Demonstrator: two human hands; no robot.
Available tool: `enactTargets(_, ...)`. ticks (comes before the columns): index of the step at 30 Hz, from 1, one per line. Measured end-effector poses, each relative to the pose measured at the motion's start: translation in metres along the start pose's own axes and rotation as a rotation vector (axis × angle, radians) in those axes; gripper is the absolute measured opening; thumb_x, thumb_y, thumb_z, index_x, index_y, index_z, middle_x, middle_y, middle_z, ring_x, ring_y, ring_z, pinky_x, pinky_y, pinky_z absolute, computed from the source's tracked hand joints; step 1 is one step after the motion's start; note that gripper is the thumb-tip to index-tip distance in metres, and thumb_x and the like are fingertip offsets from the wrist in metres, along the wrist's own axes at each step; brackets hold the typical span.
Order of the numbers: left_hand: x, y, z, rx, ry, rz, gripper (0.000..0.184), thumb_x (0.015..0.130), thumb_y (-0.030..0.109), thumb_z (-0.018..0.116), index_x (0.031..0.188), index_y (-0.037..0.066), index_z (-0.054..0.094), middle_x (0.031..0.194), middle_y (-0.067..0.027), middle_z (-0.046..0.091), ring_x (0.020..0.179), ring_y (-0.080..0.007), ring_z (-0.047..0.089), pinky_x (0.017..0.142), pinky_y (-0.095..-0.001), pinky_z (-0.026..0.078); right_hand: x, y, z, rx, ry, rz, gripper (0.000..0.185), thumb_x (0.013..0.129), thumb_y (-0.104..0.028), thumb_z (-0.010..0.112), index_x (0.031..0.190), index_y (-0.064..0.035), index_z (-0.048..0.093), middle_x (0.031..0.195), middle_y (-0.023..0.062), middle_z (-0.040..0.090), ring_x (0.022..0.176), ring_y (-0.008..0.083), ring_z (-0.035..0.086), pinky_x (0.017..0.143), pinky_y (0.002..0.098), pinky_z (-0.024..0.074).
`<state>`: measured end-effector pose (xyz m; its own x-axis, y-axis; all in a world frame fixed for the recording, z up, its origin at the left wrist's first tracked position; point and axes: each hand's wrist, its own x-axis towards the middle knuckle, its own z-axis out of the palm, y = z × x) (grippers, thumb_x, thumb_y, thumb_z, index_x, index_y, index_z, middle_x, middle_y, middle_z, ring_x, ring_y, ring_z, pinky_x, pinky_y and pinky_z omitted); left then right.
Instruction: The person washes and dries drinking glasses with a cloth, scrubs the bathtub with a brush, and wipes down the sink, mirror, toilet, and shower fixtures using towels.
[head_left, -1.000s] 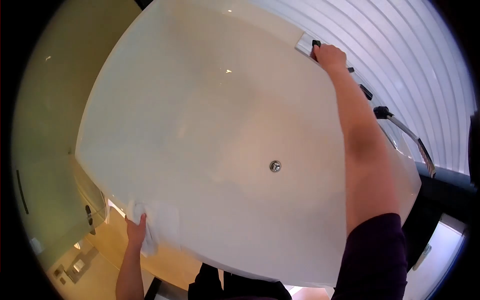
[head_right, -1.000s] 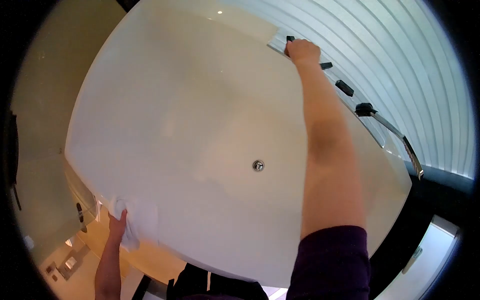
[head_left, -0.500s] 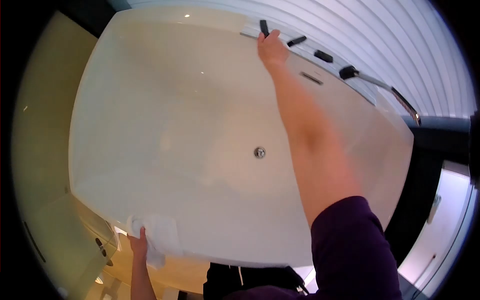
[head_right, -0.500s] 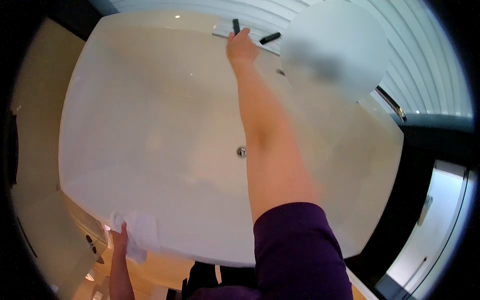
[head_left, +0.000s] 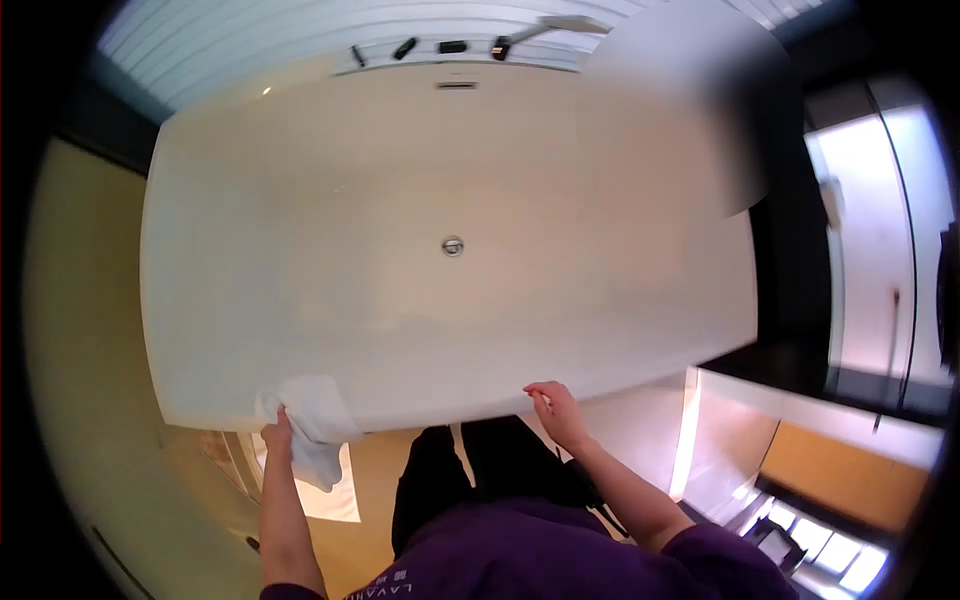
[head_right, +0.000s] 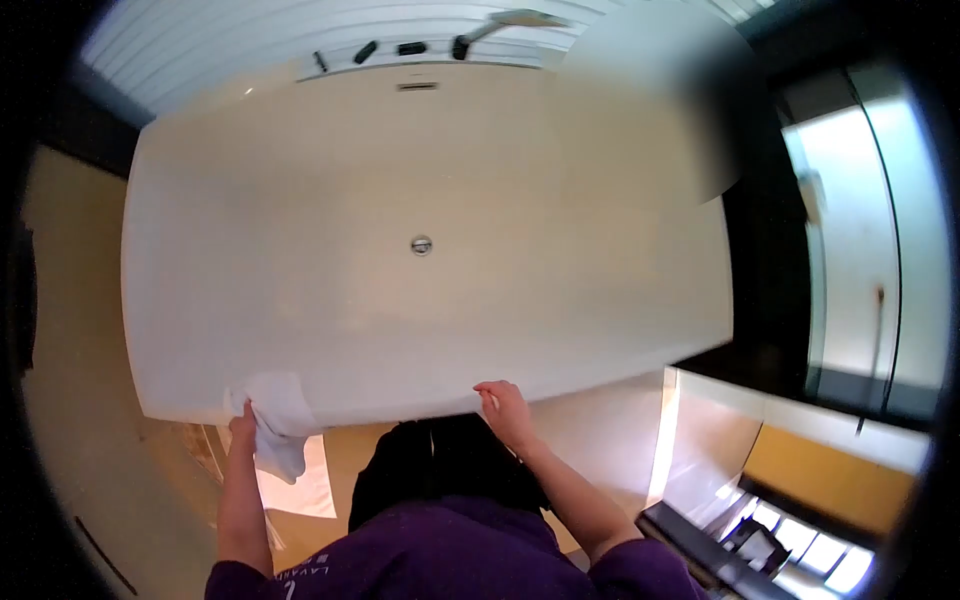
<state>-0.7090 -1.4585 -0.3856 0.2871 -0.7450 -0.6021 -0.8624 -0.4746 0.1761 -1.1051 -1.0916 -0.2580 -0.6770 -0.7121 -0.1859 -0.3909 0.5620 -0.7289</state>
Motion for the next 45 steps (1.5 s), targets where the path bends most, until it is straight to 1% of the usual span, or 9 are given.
enactTargets(5, -0.040, -0.002, -0.005, -0.379, -0.039, 0.067, 0.077, 0.074, 0.057, 0.056, 0.108, -0.012, 0.052, 0.110, -0.0197, 0.056, 0.102, -0.0295, 0.053, 0.084, -0.0388, 0.044, -0.196, 0.037, -0.014, 0.636, 0.313, 0.693, 0.022, 0.092, -0.018, 0.044, 0.101, -0.0029, 0.056, 0.081, 0.0050, 0.061, 0.076, 0.0116, 0.057, 0.068, 0.0283, 0.0458)
enactTargets(9, -0.086, -0.053, 0.018, -0.779, -1.144, 0.244, 0.073, 0.084, 0.058, 0.039, 0.136, 0.008, 0.025, 0.136, -0.0116, 0.034, 0.119, -0.0304, 0.038, 0.098, -0.0423, 0.034, -0.443, 0.092, 0.046, 0.547, 0.301, 1.201, 0.024, 0.089, -0.021, 0.045, 0.101, -0.0038, 0.057, 0.076, 0.0091, 0.062, 0.067, 0.0160, 0.060, 0.065, 0.0295, 0.0496)
enactTargets(14, -0.280, -0.008, 0.134, 0.107, -0.951, 0.603, 0.069, 0.082, 0.050, 0.045, 0.133, 0.007, 0.029, 0.132, -0.0120, 0.038, 0.116, -0.0295, 0.040, 0.096, -0.0403, 0.035, -0.657, 0.069, 0.161, 0.691, 0.942, 1.694, 0.023, 0.084, -0.018, 0.049, 0.097, -0.0008, 0.058, 0.071, 0.0109, 0.062, 0.062, 0.0178, 0.060, 0.057, 0.0296, 0.0498)
enactTargets(19, -0.442, -0.007, 0.234, 0.424, -1.022, 0.959, 0.065, 0.080, 0.042, 0.051, 0.130, 0.005, 0.033, 0.128, -0.0124, 0.042, 0.114, -0.0287, 0.043, 0.095, -0.0384, 0.036, -0.701, 0.065, 0.205, 1.086, 1.036, 1.510, 0.023, 0.083, -0.018, 0.049, 0.093, -0.0018, 0.062, 0.075, 0.0106, 0.063, 0.064, 0.0179, 0.060, 0.059, 0.0303, 0.0494)
enactTargets(22, -0.530, -0.050, 0.287, 0.552, -1.074, 1.117, 0.063, 0.078, 0.037, 0.054, 0.129, 0.005, 0.035, 0.125, -0.0127, 0.044, 0.112, -0.0281, 0.044, 0.094, -0.0372, 0.037, -0.760, 0.090, 0.228, 0.846, 0.940, 1.311, 0.021, 0.084, -0.020, 0.052, 0.098, -0.0082, 0.062, 0.085, 0.0082, 0.064, 0.075, 0.0159, 0.061, 0.068, 0.0290, 0.0488)
enactTargets(24, -0.577, -0.083, 0.318, 0.632, -1.110, 1.219, 0.062, 0.078, 0.034, 0.057, 0.127, 0.004, 0.037, 0.124, -0.0129, 0.045, 0.111, -0.0278, 0.045, 0.093, -0.0364, 0.037, -0.803, 0.109, 0.227, 1.380, 1.160, 1.491, 0.025, 0.086, -0.022, 0.050, 0.103, -0.0062, 0.060, 0.085, 0.0099, 0.063, 0.075, 0.0156, 0.061, 0.067, 0.0276, 0.0489)
enactTargets(27, -0.628, -0.134, 0.359, 0.771, -1.188, 1.339, 0.060, 0.076, 0.029, 0.060, 0.126, 0.003, 0.039, 0.121, -0.0131, 0.048, 0.110, -0.0273, 0.047, 0.092, -0.0352, 0.037, -0.873, 0.125, 0.203, 0.921, 1.210, 1.592, 0.027, 0.088, -0.022, 0.048, 0.106, -0.0037, 0.056, 0.086, 0.0100, 0.062, 0.074, 0.0152, 0.060, 0.065, 0.0270, 0.0492)
enactTargets(36, -0.790, -0.278, 0.464, 1.315, -1.193, 1.779, 0.061, 0.071, 0.029, 0.069, 0.120, 0.001, 0.046, 0.112, -0.0149, 0.055, 0.104, -0.0259, 0.052, 0.089, -0.0343, 0.040, -1.001, 0.212, 0.077, 1.029, 1.801, 1.252, 0.023, 0.089, -0.017, 0.047, 0.104, -0.0029, 0.057, 0.088, 0.0083, 0.062, 0.076, 0.0145, 0.059, 0.070, 0.0260, 0.0479)
enactTargets(45, -0.941, -0.363, 0.610, 1.116, -1.259, 1.397, 0.054, 0.069, 0.027, 0.069, 0.114, 0.004, 0.053, 0.106, -0.0145, 0.059, 0.097, -0.0263, 0.058, 0.082, -0.0349, 0.045, -1.259, 0.252, -0.094, 0.279, 2.022, 1.390, 0.018, 0.087, -0.010, 0.048, 0.099, -0.0036, 0.060, 0.082, 0.0039, 0.061, 0.075, 0.0111, 0.057, 0.067, 0.0256, 0.0470)
